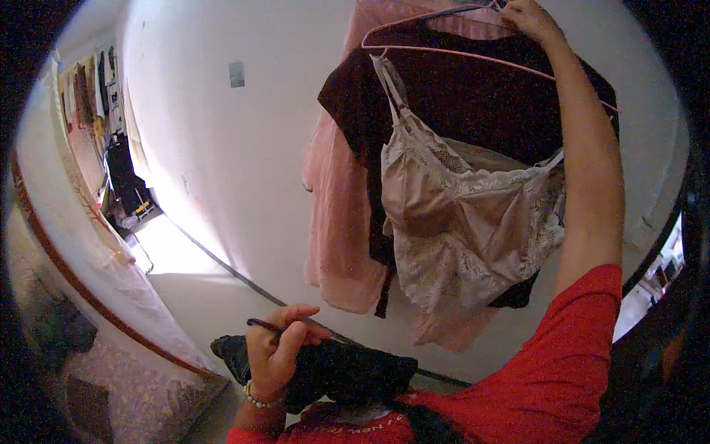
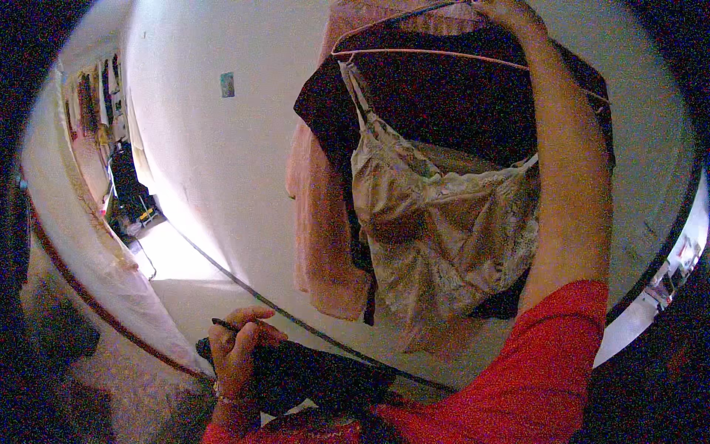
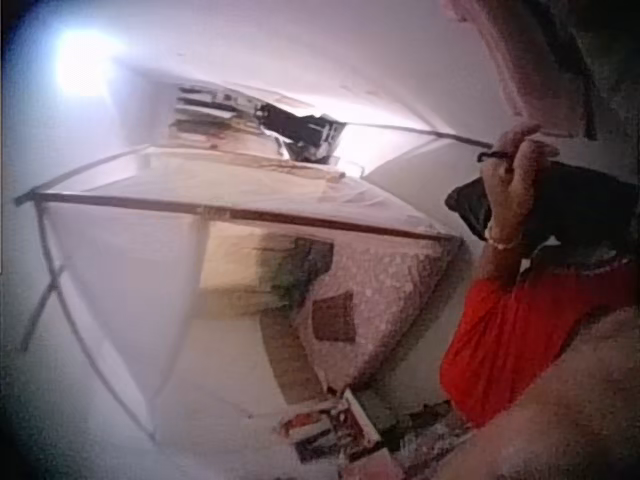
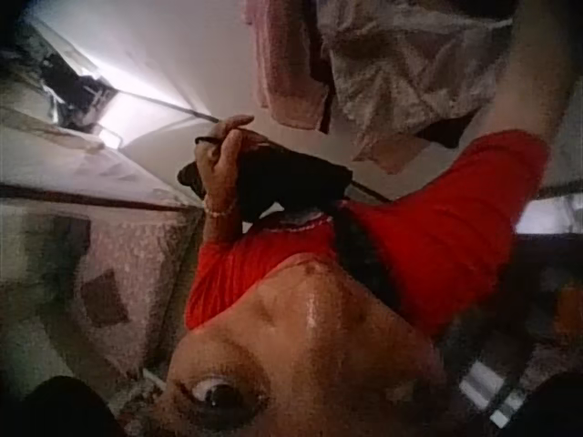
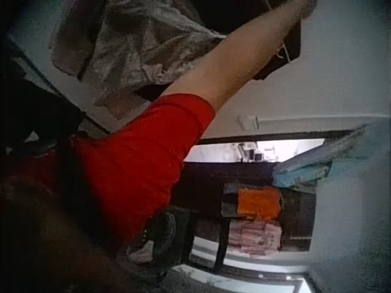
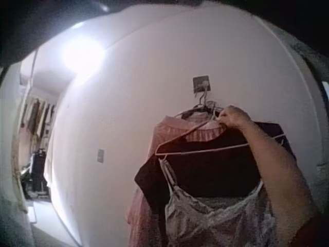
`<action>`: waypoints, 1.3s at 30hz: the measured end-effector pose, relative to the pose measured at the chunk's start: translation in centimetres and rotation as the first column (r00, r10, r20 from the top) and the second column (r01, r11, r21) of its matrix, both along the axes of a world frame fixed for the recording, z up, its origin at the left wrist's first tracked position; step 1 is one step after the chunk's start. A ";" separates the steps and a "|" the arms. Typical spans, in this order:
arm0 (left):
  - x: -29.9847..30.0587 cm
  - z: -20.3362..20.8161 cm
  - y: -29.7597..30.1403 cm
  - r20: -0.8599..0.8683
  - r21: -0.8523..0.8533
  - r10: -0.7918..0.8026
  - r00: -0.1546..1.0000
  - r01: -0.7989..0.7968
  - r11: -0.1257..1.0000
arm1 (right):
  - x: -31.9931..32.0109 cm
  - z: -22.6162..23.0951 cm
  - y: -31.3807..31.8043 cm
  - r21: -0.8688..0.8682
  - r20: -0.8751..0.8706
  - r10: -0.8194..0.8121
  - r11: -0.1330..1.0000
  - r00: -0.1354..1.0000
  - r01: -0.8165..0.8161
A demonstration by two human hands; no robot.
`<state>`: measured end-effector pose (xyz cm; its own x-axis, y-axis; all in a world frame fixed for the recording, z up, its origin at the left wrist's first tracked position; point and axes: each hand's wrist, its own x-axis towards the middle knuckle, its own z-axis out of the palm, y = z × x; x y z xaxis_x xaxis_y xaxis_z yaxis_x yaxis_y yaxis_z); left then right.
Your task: The person removes wet clothes from a washing machine, places them on hangers, and hangs them on a drying rack. The person handles a pink shirt, a beige top, an orange shirt, a pink top, and a black top, placing each on a hanger and moving them to a rack in the room.
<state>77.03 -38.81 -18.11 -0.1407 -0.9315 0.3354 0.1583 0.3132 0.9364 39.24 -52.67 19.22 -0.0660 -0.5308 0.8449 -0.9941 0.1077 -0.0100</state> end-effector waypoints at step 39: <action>0.8 -5.8 -0.3 0.043 0.067 0.139 0.989 -0.142 0.988 | -6.7 -4.2 -4.6 -0.497 -0.326 -0.490 0.816 0.808 0.294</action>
<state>77.82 -39.06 -23.96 -0.0186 -0.9638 0.2660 0.0808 0.2637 0.9612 32.50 -57.25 14.98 0.2215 -0.1421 0.9647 -0.7770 0.5721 0.2627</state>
